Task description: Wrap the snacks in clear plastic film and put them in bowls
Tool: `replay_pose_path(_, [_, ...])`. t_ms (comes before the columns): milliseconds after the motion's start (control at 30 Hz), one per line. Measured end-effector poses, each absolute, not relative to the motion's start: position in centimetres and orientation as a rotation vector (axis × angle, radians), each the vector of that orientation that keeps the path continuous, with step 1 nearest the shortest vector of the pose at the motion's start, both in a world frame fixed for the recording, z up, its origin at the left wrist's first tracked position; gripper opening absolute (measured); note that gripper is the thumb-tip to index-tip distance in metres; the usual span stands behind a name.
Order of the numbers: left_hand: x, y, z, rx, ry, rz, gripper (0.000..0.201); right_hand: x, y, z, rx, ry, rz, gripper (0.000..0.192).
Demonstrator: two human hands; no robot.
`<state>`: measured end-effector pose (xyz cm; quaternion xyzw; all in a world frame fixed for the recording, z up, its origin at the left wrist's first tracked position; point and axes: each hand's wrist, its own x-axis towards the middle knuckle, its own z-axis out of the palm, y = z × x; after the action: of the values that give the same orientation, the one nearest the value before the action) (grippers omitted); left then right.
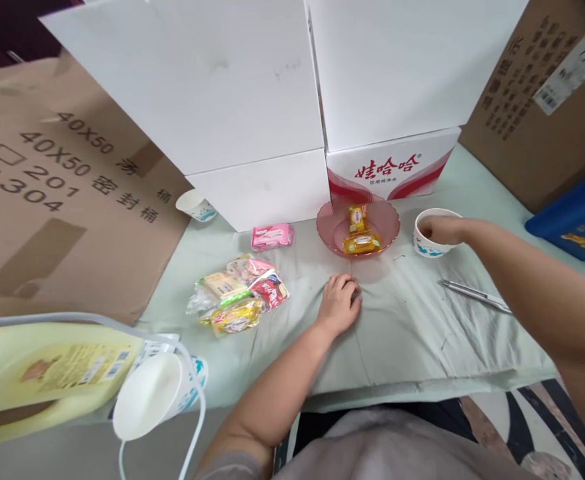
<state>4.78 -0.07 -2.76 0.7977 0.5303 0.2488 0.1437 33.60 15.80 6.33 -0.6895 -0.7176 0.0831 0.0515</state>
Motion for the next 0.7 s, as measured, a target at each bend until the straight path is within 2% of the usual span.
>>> replay_pose_path(67, [4.9, -0.1, -2.9, 2.3, 1.52, 0.719, 0.013, 34.0, 14.0, 8.0, -2.104, -2.217, 0.331, 0.013])
replay_pose_path(133, [4.9, -0.1, -2.7, 2.294, 1.5, 0.743, 0.012, 34.3, 11.3, 9.0, -2.086, -2.181, 0.335, 0.016])
replay_pose_path(233, [4.1, -0.1, -1.5, 2.286, 1.546, 0.83, 0.015, 35.1, 6.1, 8.6, -2.01, -2.045, 0.465, 0.012])
replay_pose_path(367, [0.7, 0.0, 1.5, 2.162, 2.071, 0.962, 0.021, 36.9, -0.4, 5.4, -1.99, -1.92, 0.582, 0.014])
replay_pose_path(500, [-2.9, -0.1, 3.0, 1.927, 2.521, 0.781, 0.047, 38.7, -4.5, 2.4, -2.011, -1.744, 0.555, 0.014])
replay_pose_path(600, [-2.8, -0.9, 2.5, 2.037, 2.448, 0.583, 0.044, 39.2, -5.9, 1.3, -2.022, -1.732, 0.51, 0.011])
replay_pose_path(700, [-0.3, -2.5, 1.8, 2.207, 2.169, 0.447, 0.036, 39.1, -6.1, 0.8, -1.971, -1.814, 0.34, 0.009])
